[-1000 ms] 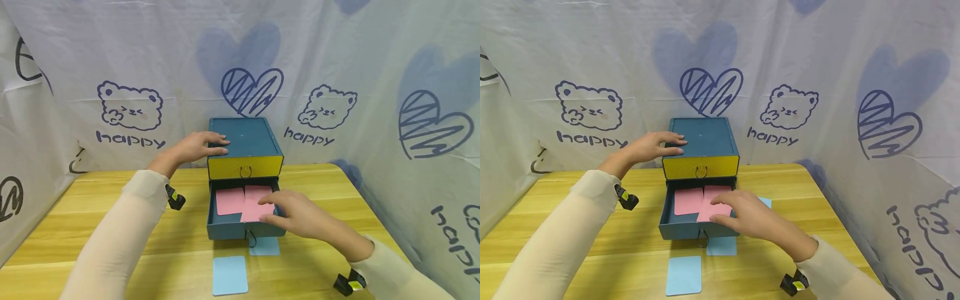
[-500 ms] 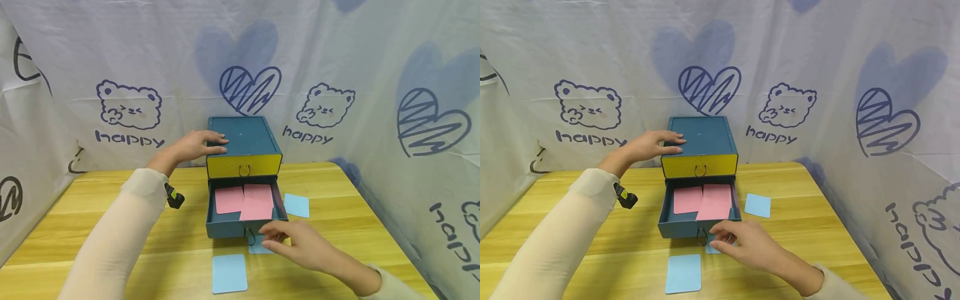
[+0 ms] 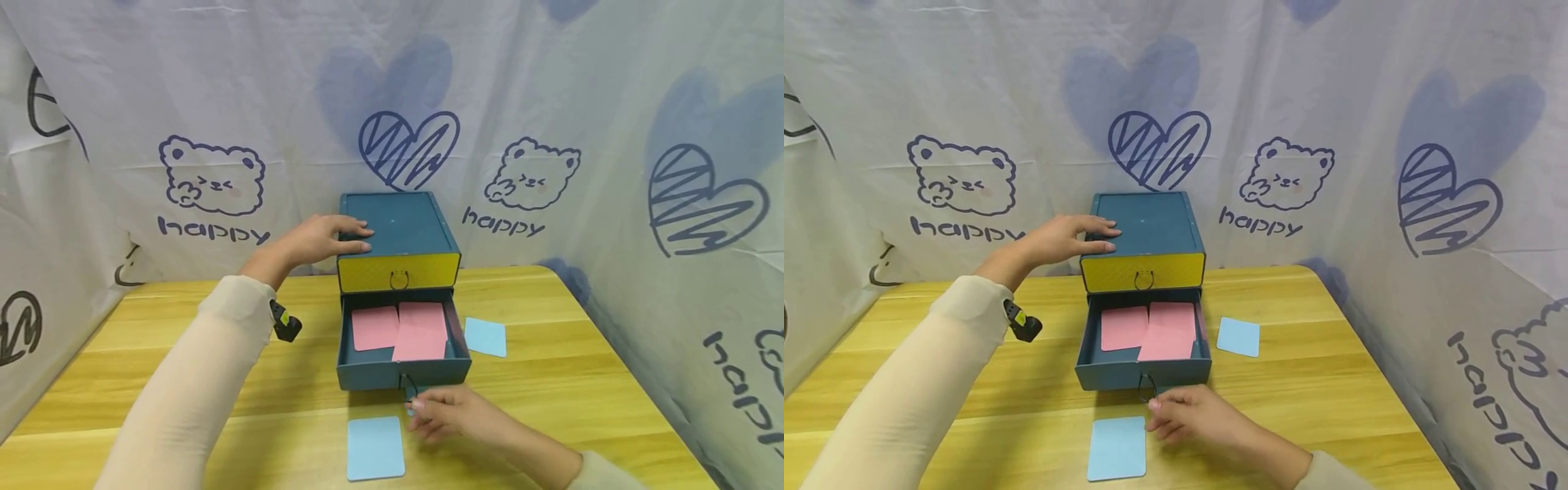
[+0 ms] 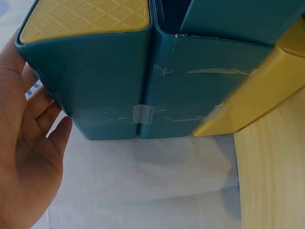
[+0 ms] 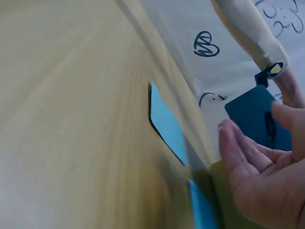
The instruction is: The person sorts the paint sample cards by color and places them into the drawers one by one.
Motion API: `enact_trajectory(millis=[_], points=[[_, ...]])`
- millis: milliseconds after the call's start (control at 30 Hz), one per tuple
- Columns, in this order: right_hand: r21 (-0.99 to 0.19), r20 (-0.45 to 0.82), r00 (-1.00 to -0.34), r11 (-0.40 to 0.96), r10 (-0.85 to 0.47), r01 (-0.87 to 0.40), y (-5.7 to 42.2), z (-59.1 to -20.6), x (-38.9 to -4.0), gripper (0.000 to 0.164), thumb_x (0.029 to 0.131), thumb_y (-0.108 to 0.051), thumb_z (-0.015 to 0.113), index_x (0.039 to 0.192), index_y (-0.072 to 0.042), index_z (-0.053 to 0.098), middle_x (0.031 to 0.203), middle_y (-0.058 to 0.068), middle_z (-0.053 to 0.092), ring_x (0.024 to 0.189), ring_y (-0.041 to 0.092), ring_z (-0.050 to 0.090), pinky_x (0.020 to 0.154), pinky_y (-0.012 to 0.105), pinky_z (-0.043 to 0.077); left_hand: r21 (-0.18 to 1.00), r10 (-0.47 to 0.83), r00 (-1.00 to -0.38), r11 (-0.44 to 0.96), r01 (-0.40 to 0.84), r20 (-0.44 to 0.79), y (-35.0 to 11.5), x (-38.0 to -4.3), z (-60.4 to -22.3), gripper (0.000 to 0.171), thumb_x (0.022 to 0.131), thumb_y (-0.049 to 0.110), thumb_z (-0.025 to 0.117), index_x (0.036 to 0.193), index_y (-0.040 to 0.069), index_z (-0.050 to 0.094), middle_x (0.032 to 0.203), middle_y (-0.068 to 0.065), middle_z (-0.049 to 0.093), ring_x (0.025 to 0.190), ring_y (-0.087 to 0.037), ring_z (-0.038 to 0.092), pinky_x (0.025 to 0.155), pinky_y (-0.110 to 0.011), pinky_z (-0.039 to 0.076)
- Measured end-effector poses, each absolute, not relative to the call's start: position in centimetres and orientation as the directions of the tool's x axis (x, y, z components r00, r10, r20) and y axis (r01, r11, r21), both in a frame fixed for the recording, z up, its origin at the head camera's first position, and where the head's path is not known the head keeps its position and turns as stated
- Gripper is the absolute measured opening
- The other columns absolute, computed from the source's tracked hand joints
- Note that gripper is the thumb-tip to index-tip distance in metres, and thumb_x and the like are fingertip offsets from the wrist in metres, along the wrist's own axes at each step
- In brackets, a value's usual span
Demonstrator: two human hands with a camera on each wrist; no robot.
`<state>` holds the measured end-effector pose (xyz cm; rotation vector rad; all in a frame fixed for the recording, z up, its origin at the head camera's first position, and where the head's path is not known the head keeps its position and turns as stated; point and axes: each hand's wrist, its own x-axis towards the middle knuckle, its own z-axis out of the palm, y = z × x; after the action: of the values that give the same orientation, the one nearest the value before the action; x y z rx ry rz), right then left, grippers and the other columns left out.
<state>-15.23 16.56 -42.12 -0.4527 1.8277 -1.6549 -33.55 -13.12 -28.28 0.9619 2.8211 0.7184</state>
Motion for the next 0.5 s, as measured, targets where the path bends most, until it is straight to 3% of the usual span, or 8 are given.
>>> enact_trajectory(millis=[133, 233, 500], points=[[-0.93, -0.26, -0.735, -0.044, -0.627, 0.366, 15.6, -42.9, -15.3, 0.048, 0.1, -0.03, 0.057, 0.126, 0.011, 0.057, 0.11, 0.018, 0.068, 0.096, 0.024, 0.067, 0.088, 0.037, 0.055, 0.454, 0.593, -0.802, 0.696, 0.557, 0.075, -13.1, -33.5, -28.4, 0.051, 0.096, 0.048, 0.058, 0.14, 0.022, 0.056, 0.155, -0.003, 0.037, 0.143, -0.029, 0.028, 0.113, -0.054, 0.027], [-0.882, -0.257, -0.727, -0.153, -0.637, 0.446, 14.9, -43.1, -15.4, 0.046, 0.099, -0.028, 0.059, 0.125, 0.009, 0.058, 0.112, 0.017, 0.068, 0.096, 0.021, 0.068, 0.089, 0.035, 0.054, 0.456, 0.591, -0.803, 0.696, 0.555, 0.076, -13.1, -33.6, -28.4, 0.051, 0.096, 0.048, 0.058, 0.14, 0.023, 0.056, 0.155, -0.003, 0.037, 0.143, -0.028, 0.028, 0.113, -0.053, 0.027], [-0.905, -0.197, -0.764, -0.186, -0.615, 0.383, 13.9, -42.8, -15.6, 0.045, 0.1, -0.023, 0.058, 0.129, 0.011, 0.055, 0.113, 0.012, 0.069, 0.093, 0.016, 0.068, 0.085, 0.03, 0.055, 0.461, 0.597, -0.798, 0.687, 0.561, 0.081, -13.3, -33.5, -28.4, 0.051, 0.096, 0.048, 0.059, 0.14, 0.022, 0.056, 0.154, -0.003, 0.037, 0.143, -0.028, 0.028, 0.113, -0.053, 0.027]])
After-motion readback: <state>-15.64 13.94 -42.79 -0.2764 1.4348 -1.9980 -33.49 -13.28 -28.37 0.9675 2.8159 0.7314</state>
